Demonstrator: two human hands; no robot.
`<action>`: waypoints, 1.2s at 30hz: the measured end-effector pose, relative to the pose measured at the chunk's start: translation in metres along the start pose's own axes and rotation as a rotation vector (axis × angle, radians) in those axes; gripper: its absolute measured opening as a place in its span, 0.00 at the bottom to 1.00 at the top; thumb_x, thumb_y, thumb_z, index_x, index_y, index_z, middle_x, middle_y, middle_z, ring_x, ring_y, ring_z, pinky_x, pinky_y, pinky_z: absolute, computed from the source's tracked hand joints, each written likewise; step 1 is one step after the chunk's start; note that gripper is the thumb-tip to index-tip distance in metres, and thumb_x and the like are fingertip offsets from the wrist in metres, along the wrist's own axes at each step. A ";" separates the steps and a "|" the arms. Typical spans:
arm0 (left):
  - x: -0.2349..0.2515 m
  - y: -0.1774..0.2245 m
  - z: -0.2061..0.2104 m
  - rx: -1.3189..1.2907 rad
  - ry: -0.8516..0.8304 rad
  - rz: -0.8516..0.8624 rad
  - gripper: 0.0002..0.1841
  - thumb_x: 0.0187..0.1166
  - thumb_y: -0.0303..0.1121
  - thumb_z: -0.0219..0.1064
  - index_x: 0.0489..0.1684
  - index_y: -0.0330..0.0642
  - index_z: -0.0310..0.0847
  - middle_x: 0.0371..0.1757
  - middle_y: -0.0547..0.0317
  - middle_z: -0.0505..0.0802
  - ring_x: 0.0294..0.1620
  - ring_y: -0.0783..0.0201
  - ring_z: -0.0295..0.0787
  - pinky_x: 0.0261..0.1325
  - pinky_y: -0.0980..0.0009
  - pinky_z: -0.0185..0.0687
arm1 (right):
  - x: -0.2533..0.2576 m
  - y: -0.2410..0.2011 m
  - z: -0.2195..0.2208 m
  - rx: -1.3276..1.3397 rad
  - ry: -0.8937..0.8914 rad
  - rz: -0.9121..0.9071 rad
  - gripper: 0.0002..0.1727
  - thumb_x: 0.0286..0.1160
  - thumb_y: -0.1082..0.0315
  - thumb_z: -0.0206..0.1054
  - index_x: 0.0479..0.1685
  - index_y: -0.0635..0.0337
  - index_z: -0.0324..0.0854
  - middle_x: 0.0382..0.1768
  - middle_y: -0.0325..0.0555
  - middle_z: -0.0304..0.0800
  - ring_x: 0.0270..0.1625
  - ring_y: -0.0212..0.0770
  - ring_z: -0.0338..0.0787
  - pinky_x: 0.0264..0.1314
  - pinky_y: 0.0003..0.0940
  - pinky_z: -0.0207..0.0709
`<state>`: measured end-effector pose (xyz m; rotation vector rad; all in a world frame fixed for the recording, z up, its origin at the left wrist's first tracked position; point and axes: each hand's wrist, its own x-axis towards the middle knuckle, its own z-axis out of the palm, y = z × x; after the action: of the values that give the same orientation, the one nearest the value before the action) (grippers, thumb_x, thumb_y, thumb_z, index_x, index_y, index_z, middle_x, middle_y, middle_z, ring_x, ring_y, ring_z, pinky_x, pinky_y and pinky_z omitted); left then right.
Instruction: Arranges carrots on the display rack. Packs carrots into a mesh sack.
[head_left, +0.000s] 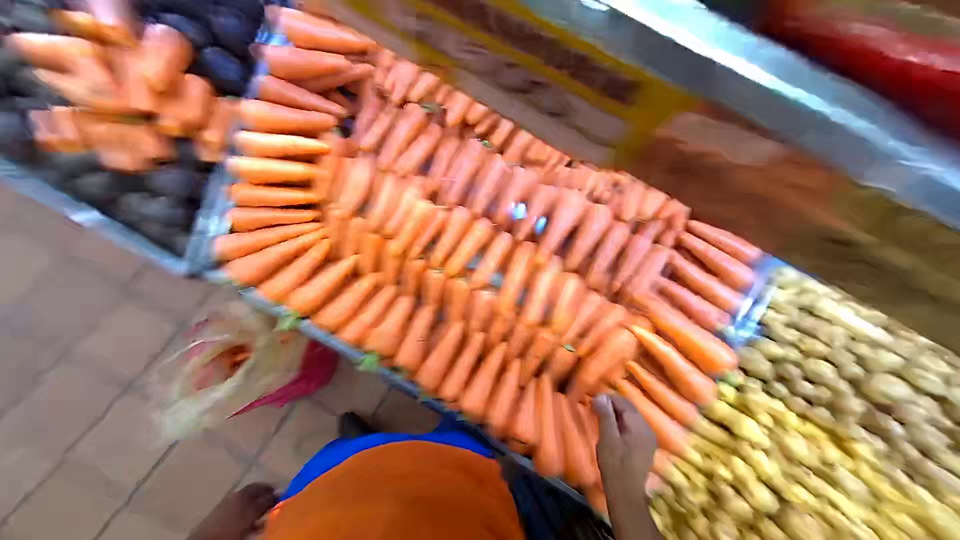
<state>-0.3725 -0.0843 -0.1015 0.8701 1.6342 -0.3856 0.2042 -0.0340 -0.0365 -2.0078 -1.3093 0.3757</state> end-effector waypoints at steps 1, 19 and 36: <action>0.004 -0.019 -0.004 -0.025 0.017 -0.024 0.24 0.93 0.43 0.53 0.74 0.33 0.75 0.65 0.31 0.87 0.62 0.38 0.88 0.65 0.39 0.81 | -0.018 -0.027 0.031 0.039 -0.133 -0.129 0.22 0.82 0.55 0.59 0.34 0.62 0.92 0.32 0.46 0.94 0.38 0.40 0.94 0.46 0.43 0.88; 0.120 -0.264 -0.178 -0.692 0.186 -0.105 0.21 0.91 0.40 0.53 0.74 0.40 0.79 0.66 0.42 0.89 0.66 0.47 0.87 0.70 0.46 0.79 | -0.147 -0.325 0.433 0.079 -1.215 -0.286 0.15 0.79 0.58 0.66 0.54 0.57 0.91 0.43 0.40 0.96 0.44 0.32 0.93 0.52 0.36 0.89; 0.572 -0.257 -0.357 -0.560 0.028 -0.094 0.22 0.90 0.32 0.57 0.78 0.28 0.70 0.76 0.33 0.80 0.78 0.42 0.75 0.82 0.47 0.66 | -0.269 -0.335 0.995 -0.106 -1.543 0.176 0.13 0.82 0.71 0.62 0.59 0.60 0.86 0.55 0.48 0.93 0.54 0.43 0.93 0.60 0.48 0.87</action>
<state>-0.8263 0.1713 -0.6012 0.3780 1.6912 0.0290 -0.7203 0.2037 -0.5490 -1.7697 -1.9135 2.2526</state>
